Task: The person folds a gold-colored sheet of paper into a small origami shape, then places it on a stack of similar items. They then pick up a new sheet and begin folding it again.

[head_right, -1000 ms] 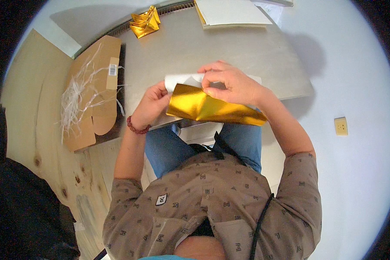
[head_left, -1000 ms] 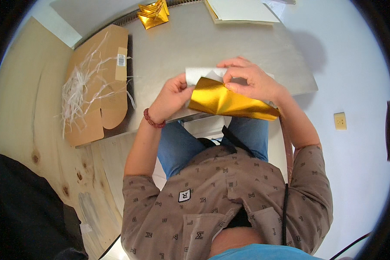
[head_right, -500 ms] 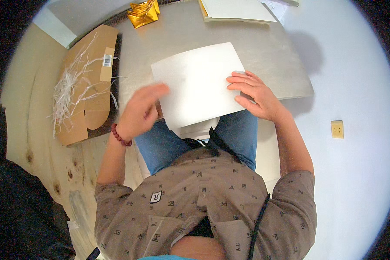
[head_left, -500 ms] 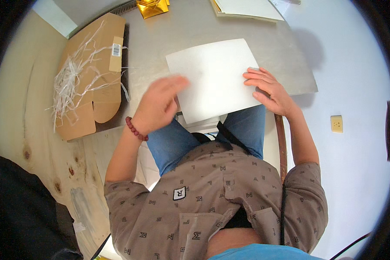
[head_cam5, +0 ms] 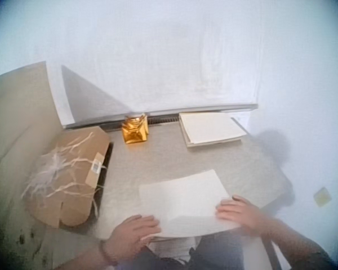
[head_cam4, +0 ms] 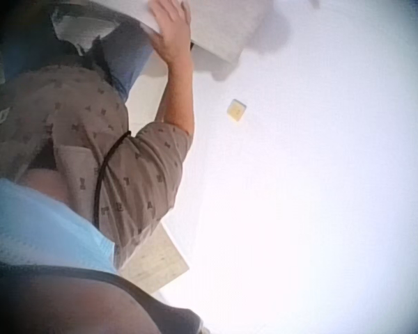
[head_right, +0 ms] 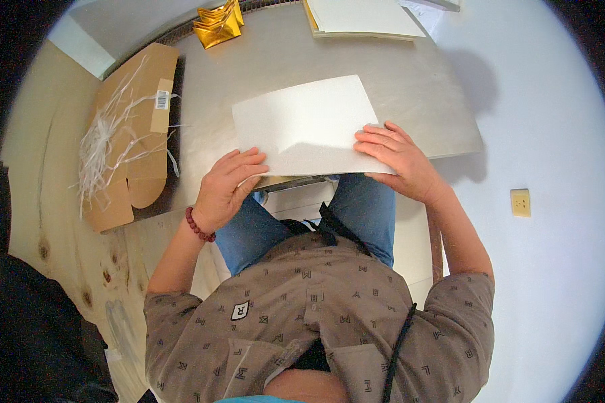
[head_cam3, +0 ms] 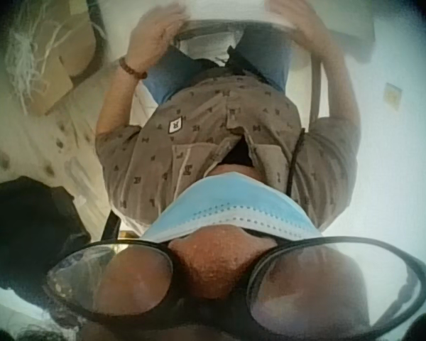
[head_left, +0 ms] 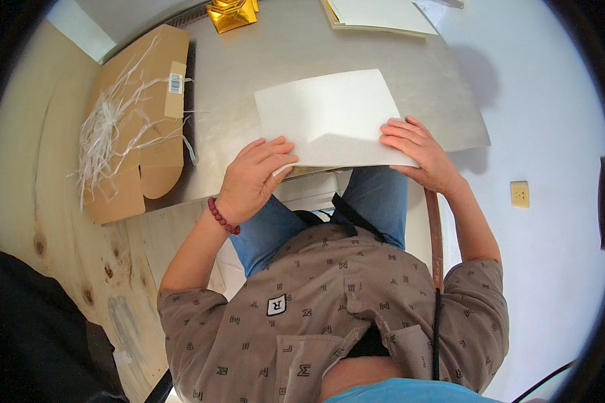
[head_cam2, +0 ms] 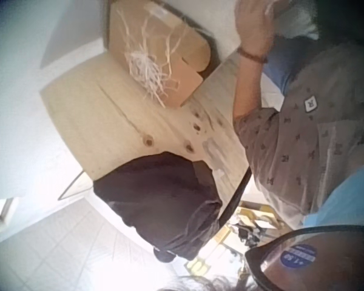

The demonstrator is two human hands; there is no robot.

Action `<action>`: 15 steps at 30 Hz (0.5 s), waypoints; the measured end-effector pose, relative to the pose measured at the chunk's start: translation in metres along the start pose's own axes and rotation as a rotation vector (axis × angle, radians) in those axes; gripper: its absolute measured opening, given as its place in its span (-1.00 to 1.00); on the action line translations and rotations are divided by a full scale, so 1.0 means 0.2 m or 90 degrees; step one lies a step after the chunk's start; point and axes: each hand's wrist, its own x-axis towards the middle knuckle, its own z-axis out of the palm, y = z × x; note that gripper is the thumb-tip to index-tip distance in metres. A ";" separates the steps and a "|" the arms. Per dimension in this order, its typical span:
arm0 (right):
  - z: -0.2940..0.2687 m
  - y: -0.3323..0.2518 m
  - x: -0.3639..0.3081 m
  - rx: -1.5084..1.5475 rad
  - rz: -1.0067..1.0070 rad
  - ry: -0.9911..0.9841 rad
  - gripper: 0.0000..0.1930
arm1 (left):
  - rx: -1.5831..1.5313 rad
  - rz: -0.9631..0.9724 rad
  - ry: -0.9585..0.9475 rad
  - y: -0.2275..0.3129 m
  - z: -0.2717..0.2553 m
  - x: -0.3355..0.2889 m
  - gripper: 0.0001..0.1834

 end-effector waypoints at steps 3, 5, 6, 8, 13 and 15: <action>0.03 0.03 0.00 0.096 0.037 0.092 -0.64 | -0.060 -0.071 0.089 0.02 0.00 0.02 -0.80; 0.07 0.04 0.02 0.203 0.135 0.209 -0.78 | -0.038 -0.104 0.148 0.02 -0.01 0.05 -0.81; 0.08 0.04 0.04 0.253 0.200 0.225 -0.80 | -0.043 -0.155 0.132 0.01 -0.02 0.07 -0.79; 0.11 0.04 0.10 0.356 0.308 0.261 -0.76 | -0.048 -0.253 0.102 -0.03 -0.05 0.12 -0.73; 0.13 0.05 0.24 0.078 0.261 0.321 -0.77 | 0.001 -0.270 0.097 -0.17 -0.04 0.29 -0.67; 0.13 0.07 0.26 -0.053 0.214 0.313 -0.78 | 0.048 -0.250 0.088 -0.20 -0.03 0.33 -0.68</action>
